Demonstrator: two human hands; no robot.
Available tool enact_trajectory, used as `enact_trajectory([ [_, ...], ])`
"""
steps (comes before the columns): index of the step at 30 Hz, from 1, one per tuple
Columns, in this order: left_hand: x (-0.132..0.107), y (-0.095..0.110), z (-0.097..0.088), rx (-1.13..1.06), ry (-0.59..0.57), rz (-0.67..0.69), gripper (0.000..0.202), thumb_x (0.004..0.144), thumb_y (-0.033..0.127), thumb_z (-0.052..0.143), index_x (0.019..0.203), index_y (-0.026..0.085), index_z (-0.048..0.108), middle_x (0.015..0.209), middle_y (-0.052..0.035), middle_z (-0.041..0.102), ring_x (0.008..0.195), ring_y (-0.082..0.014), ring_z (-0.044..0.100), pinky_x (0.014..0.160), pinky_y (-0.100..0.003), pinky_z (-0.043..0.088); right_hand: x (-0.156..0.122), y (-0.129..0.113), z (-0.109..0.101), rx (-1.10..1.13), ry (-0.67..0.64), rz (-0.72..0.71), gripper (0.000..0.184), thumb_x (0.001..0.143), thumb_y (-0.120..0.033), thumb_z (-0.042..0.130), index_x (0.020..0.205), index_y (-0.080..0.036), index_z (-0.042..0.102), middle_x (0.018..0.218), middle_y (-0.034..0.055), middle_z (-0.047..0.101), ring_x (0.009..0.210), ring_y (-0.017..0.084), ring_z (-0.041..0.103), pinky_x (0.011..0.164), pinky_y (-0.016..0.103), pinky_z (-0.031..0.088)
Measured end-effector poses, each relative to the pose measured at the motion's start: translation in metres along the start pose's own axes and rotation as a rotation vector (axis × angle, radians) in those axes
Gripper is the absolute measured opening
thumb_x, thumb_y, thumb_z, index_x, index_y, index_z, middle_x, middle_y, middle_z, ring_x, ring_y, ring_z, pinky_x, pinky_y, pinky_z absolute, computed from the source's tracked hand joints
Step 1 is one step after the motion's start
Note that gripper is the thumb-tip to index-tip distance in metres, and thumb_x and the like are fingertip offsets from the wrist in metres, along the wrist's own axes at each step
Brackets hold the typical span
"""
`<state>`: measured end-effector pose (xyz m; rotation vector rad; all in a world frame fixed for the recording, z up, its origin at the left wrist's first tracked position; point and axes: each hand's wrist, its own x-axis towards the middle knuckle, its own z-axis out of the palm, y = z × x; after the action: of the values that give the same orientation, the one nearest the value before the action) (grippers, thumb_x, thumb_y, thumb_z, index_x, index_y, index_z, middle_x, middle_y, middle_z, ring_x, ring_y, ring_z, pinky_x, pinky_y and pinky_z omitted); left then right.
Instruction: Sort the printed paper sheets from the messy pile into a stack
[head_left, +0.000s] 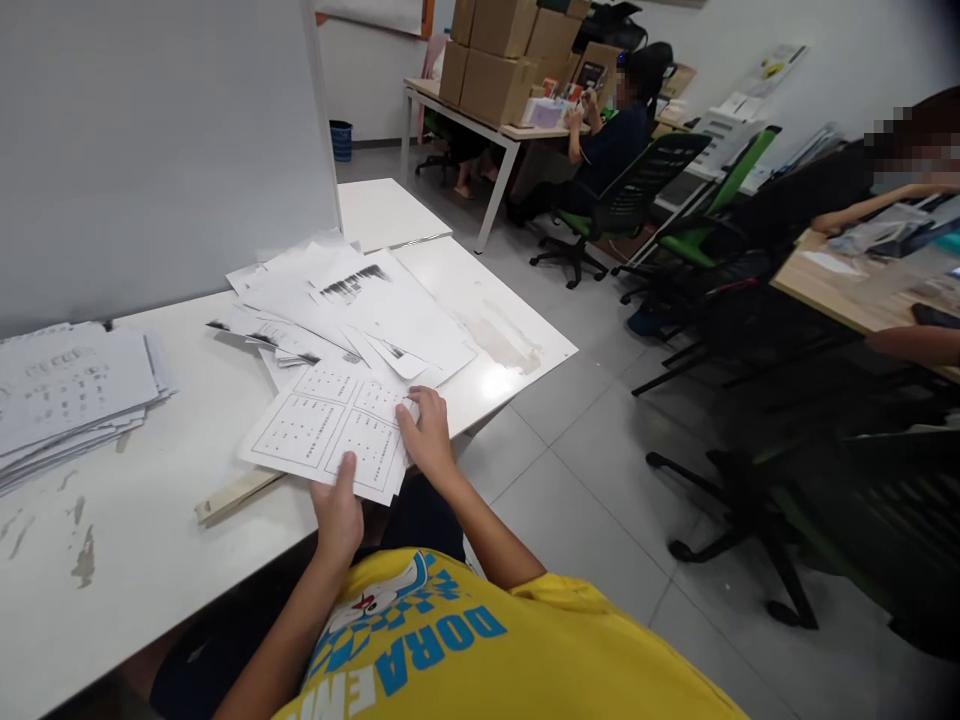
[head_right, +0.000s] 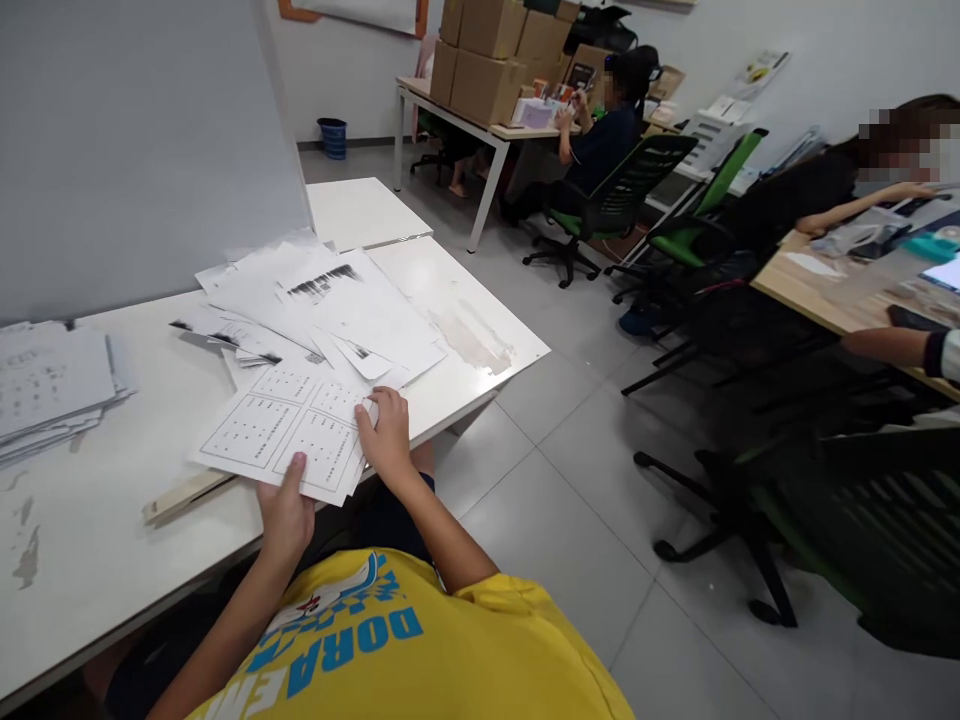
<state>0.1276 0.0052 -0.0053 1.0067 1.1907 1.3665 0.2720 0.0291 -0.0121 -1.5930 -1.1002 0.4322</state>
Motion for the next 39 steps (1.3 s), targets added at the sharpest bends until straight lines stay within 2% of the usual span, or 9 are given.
enact_trajectory([
  [5, 0.002, 0.01, -0.007, -0.172, 0.24, 0.143, 0.062, 0.084, 0.042, 0.069, 0.141, 0.028, 0.051, 0.142, -0.009, 0.059, 0.134, -0.0278, 0.053, 0.115, -0.05, 0.042, -0.027, -0.018, 0.005, 0.414, -0.101, 0.236, 0.057, 0.08, -0.05, 0.068, 0.129, -0.026, 0.053, 0.142, 0.0125, 0.053, 0.134, 0.03, 0.047, 0.113, 0.05, 0.039],
  [10, -0.004, 0.007, -0.027, -0.197, 0.137, 0.08, 0.068, 0.068, 0.046, 0.082, 0.129, 0.025, 0.061, 0.125, -0.0094, 0.069, 0.125, -0.029, 0.06, 0.11, -0.049, 0.047, -0.052, -0.027, -0.005, 0.818, -0.294, 0.283, 0.036, 0.075, -0.051, 0.076, 0.101, -0.028, 0.069, 0.101, 0.005, 0.075, 0.1, 0.028, 0.069, 0.096, 0.046, 0.054],
  [16, -0.003, 0.008, -0.089, -0.06, 0.212, 0.387, 0.051, 0.076, 0.048, 0.075, 0.121, 0.028, 0.06, 0.098, -0.0034, 0.073, 0.099, -0.0233, 0.07, 0.104, -0.049, 0.05, -0.02, -0.021, -0.042, 0.598, -0.236, -0.014, 0.015, 0.082, -0.044, 0.072, 0.082, -0.029, 0.074, 0.081, 0.0042, 0.073, 0.079, 0.025, 0.069, 0.08, 0.044, 0.055],
  [21, -0.004, 0.019, -0.143, 0.429, -0.24, 0.607, 0.067, 0.073, 0.048, 0.079, 0.132, 0.027, 0.055, 0.123, -0.0103, 0.067, 0.119, -0.0303, 0.063, 0.106, -0.051, 0.048, -0.019, -0.01, -0.046, 0.386, -0.256, -0.16, 0.018, 0.092, -0.043, 0.062, 0.098, -0.029, 0.073, 0.094, 0.0054, 0.075, 0.093, 0.024, 0.071, 0.085, 0.042, 0.055],
  [24, -0.01, 0.009, -0.145, 0.617, -0.368, 0.495, 0.069, 0.082, 0.045, 0.071, 0.142, 0.024, 0.046, 0.132, -0.0133, 0.063, 0.128, -0.03, 0.058, 0.108, -0.05, 0.047, -0.034, 0.004, -0.034, 0.354, -0.28, -0.148, 0.029, 0.091, -0.044, 0.063, 0.115, -0.028, 0.066, 0.103, 0.0063, 0.075, 0.101, 0.024, 0.07, 0.091, 0.041, 0.055],
  [28, -0.014, -0.007, -0.129, 0.735, -0.195, 0.408, 0.033, 0.088, 0.045, 0.06, 0.11, 0.022, 0.067, 0.106, -0.0096, 0.073, 0.104, -0.0266, 0.069, 0.089, -0.043, 0.059, -0.048, 0.019, -0.029, 0.283, -0.271, -0.062, 0.028, 0.087, -0.047, 0.063, 0.104, -0.025, 0.069, 0.1, 0.007, 0.075, 0.097, 0.025, 0.07, 0.089, 0.041, 0.055],
  [31, -0.011, -0.003, -0.123, 0.778, -0.057, 0.373, 0.034, 0.087, 0.049, 0.059, 0.103, 0.021, 0.067, 0.095, -0.0082, 0.073, 0.089, -0.0252, 0.07, 0.076, -0.039, 0.06, -0.044, 0.018, -0.041, 0.227, -0.338, 0.062, 0.029, 0.086, -0.045, 0.06, 0.103, -0.023, 0.069, 0.098, 0.0066, 0.075, 0.095, 0.027, 0.07, 0.085, 0.04, 0.055],
  [35, 0.002, 0.018, -0.133, 0.903, 0.129, 0.578, 0.039, 0.09, 0.04, 0.058, 0.123, 0.018, 0.059, 0.103, -0.009, 0.071, 0.098, -0.0239, 0.066, 0.092, -0.042, 0.054, -0.028, 0.009, -0.057, 0.112, -0.493, 0.246, 0.034, 0.08, -0.04, 0.061, 0.107, -0.02, 0.068, 0.103, 0.0065, 0.074, 0.099, 0.029, 0.067, 0.085, 0.042, 0.055],
  [39, 0.014, 0.024, -0.148, 1.186, -0.05, 0.752, 0.044, 0.094, 0.033, 0.052, 0.134, 0.017, 0.054, 0.13, -0.0136, 0.065, 0.13, -0.0308, 0.052, 0.109, -0.049, 0.041, -0.017, 0.005, -0.055, 0.021, -0.546, 0.347, 0.035, 0.074, -0.036, 0.06, 0.104, -0.019, 0.068, 0.101, 0.0065, 0.074, 0.099, 0.03, 0.067, 0.087, 0.043, 0.054],
])
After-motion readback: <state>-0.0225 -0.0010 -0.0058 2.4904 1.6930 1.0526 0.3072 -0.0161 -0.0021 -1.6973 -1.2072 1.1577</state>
